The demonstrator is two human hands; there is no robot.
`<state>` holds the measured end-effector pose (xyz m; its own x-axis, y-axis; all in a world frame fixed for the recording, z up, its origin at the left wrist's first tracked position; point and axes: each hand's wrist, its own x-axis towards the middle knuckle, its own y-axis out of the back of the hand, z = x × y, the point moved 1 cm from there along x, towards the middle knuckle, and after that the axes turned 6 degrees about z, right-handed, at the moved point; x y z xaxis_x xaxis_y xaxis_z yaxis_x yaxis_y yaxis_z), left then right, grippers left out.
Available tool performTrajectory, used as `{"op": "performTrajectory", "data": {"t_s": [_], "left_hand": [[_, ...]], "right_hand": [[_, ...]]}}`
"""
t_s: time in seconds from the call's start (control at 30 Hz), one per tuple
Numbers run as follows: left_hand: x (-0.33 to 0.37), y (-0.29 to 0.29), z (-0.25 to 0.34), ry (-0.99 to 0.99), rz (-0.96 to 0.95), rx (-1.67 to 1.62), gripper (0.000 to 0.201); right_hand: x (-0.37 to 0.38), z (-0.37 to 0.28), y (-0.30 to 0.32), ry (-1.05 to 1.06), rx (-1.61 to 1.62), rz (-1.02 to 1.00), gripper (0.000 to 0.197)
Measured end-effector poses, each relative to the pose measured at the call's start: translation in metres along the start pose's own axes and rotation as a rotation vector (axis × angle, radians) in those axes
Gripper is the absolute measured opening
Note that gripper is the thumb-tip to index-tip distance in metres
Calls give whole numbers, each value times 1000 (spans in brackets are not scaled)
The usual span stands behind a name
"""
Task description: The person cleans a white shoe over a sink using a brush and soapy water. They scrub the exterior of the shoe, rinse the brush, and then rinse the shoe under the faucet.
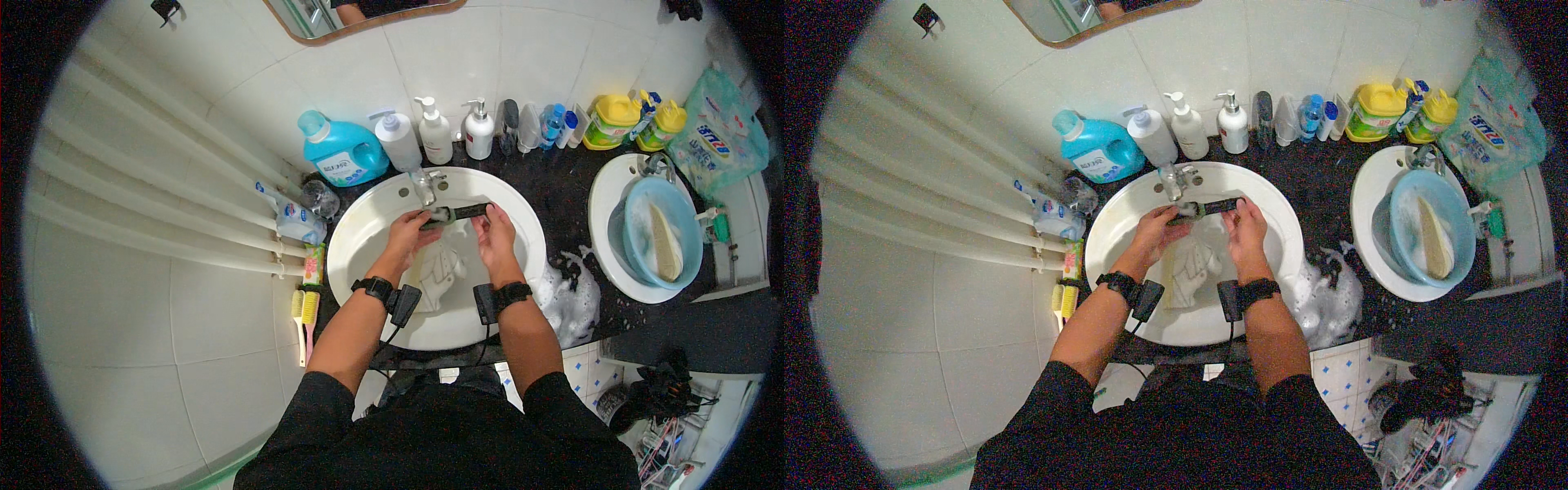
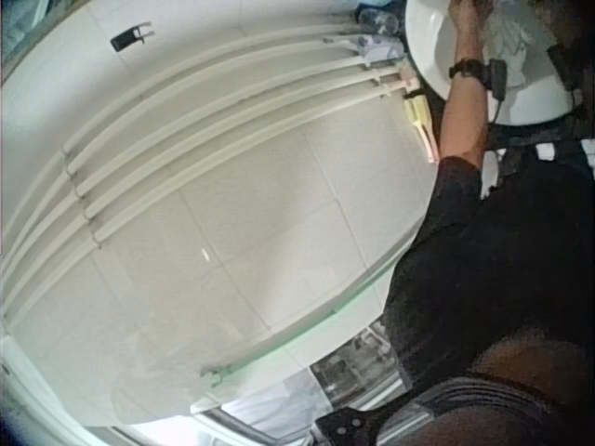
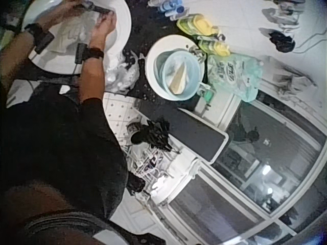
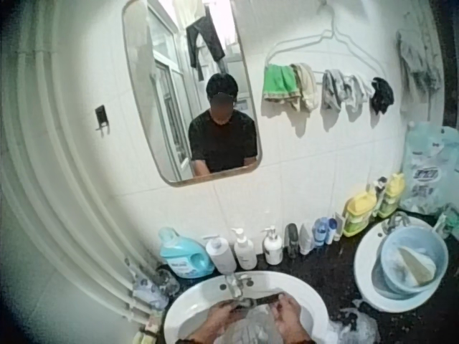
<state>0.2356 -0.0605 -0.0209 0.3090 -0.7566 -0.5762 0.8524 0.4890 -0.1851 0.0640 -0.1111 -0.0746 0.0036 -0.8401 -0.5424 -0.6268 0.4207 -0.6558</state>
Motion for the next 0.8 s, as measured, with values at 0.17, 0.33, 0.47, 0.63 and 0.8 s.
{"op": "performTrajectory", "data": {"t_s": [0.17,0.33,0.47,0.63,0.8], "left_hand": [[10,3,-4,69,-144,-269,31],[13,5,-5,62,-164,-271,28],[13,11,-2,-54,-16,-3,30],[12,27,-1,-145,59,-43,40],[-5,29,10,-201,20,-160,44]], "right_hand": [[0,-16,-4,51,-69,-100,26],[-4,-24,-13,69,-37,-199,24],[0,-17,-13,15,5,-241,26],[-5,7,-30,-146,-17,-221,31],[-8,29,-41,-192,5,-210,35]]}}
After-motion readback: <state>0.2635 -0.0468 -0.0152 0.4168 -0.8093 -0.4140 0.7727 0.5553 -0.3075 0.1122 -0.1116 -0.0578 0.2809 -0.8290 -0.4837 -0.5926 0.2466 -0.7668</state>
